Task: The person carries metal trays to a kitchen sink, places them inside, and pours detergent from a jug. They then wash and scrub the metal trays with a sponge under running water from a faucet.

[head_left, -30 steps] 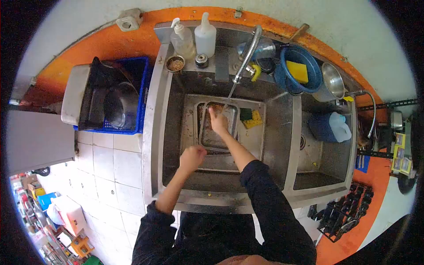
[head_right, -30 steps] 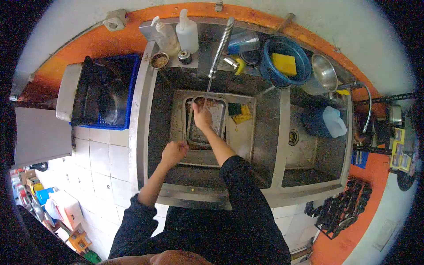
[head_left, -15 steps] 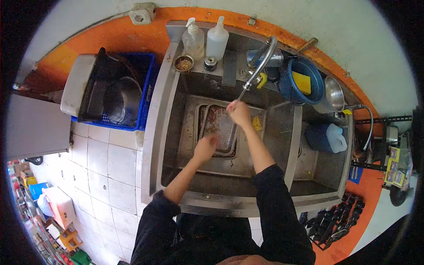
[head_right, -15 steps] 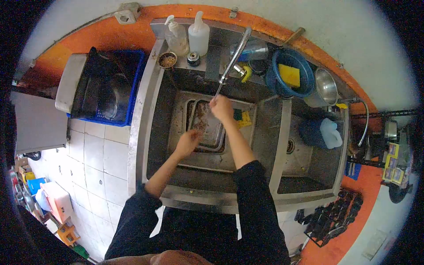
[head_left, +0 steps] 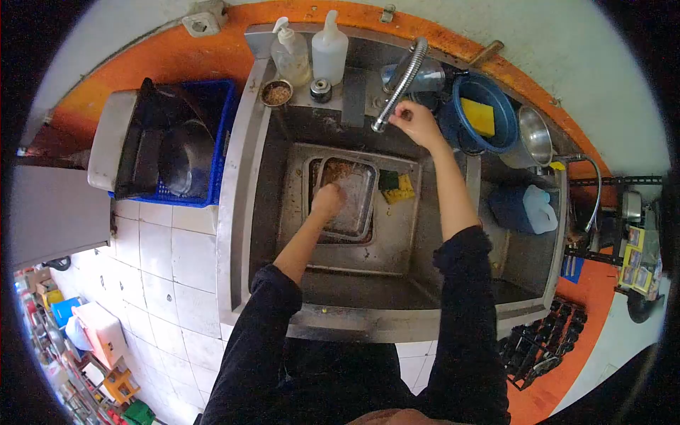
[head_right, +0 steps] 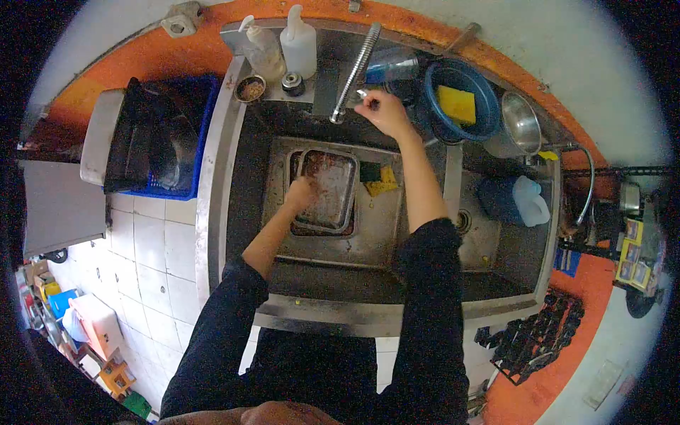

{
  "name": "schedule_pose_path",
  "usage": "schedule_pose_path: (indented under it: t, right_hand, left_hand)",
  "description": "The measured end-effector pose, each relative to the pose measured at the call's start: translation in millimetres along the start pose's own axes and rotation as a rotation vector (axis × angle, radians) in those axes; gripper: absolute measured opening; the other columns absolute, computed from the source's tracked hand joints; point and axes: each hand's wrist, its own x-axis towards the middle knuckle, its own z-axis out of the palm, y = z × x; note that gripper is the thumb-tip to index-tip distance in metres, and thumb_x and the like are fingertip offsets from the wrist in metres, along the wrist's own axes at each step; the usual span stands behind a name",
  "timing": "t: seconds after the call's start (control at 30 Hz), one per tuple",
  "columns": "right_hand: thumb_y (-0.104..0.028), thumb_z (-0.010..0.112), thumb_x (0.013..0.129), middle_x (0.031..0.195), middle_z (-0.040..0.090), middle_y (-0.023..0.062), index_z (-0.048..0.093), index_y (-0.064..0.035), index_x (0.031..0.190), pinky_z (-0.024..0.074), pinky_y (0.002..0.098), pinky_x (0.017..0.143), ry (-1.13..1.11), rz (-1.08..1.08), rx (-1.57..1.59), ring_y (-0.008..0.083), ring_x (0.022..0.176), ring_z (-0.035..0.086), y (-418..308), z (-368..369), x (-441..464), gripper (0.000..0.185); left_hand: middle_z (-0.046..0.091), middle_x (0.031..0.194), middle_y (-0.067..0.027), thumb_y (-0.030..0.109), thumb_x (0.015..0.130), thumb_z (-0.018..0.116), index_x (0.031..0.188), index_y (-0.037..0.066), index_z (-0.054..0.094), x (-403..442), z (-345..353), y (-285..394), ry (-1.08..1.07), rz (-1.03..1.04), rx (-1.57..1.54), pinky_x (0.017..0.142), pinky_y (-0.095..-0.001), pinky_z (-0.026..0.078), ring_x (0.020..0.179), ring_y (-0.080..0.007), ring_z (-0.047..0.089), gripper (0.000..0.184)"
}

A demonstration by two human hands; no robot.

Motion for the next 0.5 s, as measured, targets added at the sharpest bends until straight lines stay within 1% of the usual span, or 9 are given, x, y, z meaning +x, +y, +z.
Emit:
schedule_pose_path:
  t: [0.03,0.1,0.17,0.23,0.27,0.33,0.4,0.43,0.5]
  right_hand:
    - [-0.022,0.065,0.072,0.082,0.058,0.0096,0.051,-0.0036,0.088,0.0433,0.0333,0.067,-0.004,0.001,0.002,0.0246,0.070,0.056,1.1,12.0,-5.5,0.028]
    - [-0.016,0.060,0.077,0.082,0.058,0.0091,0.049,-0.0025,0.090,0.0428,0.0322,0.066,0.750,0.051,0.554,0.0201,0.073,0.056,3.1,43.5,-30.8,0.022]
    - [-0.010,0.055,0.080,0.083,0.057,0.0091,0.049,-0.0017,0.092,0.0424,0.0306,0.069,0.948,0.325,0.680,0.0186,0.077,0.055,54.7,112.0,-67.8,0.016]
    - [-0.018,0.052,0.082,0.098,0.054,0.0147,0.050,-0.0003,0.099,0.0406,0.0350,0.077,0.605,0.667,0.224,0.0275,0.089,0.053,41.3,158.8,-118.9,0.025]
    - [-0.022,0.052,0.080,0.099,0.054,0.0192,0.050,0.0005,0.105,0.0397,0.0413,0.080,0.373,0.581,-0.164,0.0339,0.090,0.052,104.4,229.5,-153.6,0.034]
    - [-0.020,0.053,0.077,0.109,0.050,0.0211,0.045,0.0007,0.114,0.0386,0.0410,0.084,-0.146,0.868,0.022,0.0367,0.102,0.047,97.8,259.0,-186.1,0.043]
    - [-0.019,0.055,0.077,0.105,0.055,0.0174,0.045,0.0001,0.116,0.0448,0.0362,0.072,-0.138,0.913,0.340,0.0284,0.083,0.058,104.6,281.2,-211.4,0.044]
    - [-0.019,0.055,0.077,0.105,0.055,0.0174,0.045,0.0001,0.116,0.0448,0.0362,0.072,-0.138,0.918,0.345,0.0284,0.083,0.058,118.6,301.8,-220.1,0.044]
    - [-0.014,0.055,0.076,0.092,0.060,0.0142,0.049,0.0010,0.110,0.0465,0.0320,0.056,0.064,1.079,0.381,0.0222,0.063,0.060,146.8,339.7,-235.1,0.038]
  left_hand:
    - [0.059,0.090,-0.0181,0.025,0.081,0.047,0.094,0.007,0.061,-5.3,-0.8,-10.1,-0.019,0.068,0.031,0.073,-0.0384,0.047,0.084,-0.0321,0.057,0.026]
    - [0.056,0.100,-0.0175,0.022,0.082,0.046,0.103,0.006,0.055,-9.2,-7.5,-24.4,-0.170,-0.035,0.097,0.076,-0.0393,0.046,0.091,-0.0324,0.054,0.028]
    - [0.048,0.114,-0.0161,0.017,0.083,0.044,0.119,0.006,0.042,-2.6,10.5,-64.9,-0.324,-0.238,0.151,0.081,-0.0416,0.044,0.101,-0.0330,0.049,0.037]
    - [0.045,0.120,-0.0152,0.016,0.083,0.043,0.125,0.006,0.036,10.2,60.2,-123.0,-0.327,-0.346,0.140,0.084,-0.0429,0.042,0.104,-0.0334,0.047,0.043]
    - [0.043,0.121,-0.0154,0.018,0.084,0.043,0.126,0.006,0.034,11.7,74.0,-140.1,-0.334,-0.331,0.098,0.086,-0.0429,0.041,0.107,-0.0329,0.045,0.045]
    - [0.039,0.125,-0.0159,0.023,0.085,0.044,0.128,0.005,0.030,12.2,94.7,-166.3,-0.348,-0.298,0.019,0.090,-0.0430,0.038,0.111,-0.0320,0.041,0.049]
    - [0.035,0.128,-0.0164,0.029,0.086,0.044,0.130,0.005,0.026,8.9,102.9,-177.6,-0.375,-0.269,-0.057,0.094,-0.0430,0.035,0.115,-0.0310,0.037,0.053]
    - [0.035,0.128,-0.0164,0.029,0.086,0.044,0.130,0.005,0.026,4.9,91.5,-165.4,-0.380,-0.271,-0.051,0.094,-0.0430,0.035,0.115,-0.0310,0.037,0.053]
    - [0.033,0.130,-0.0155,0.034,0.085,0.044,0.130,0.006,0.024,-6.2,59.2,-127.5,-0.531,-0.379,0.045,0.098,-0.0420,0.031,0.119,-0.0304,0.033,0.057]
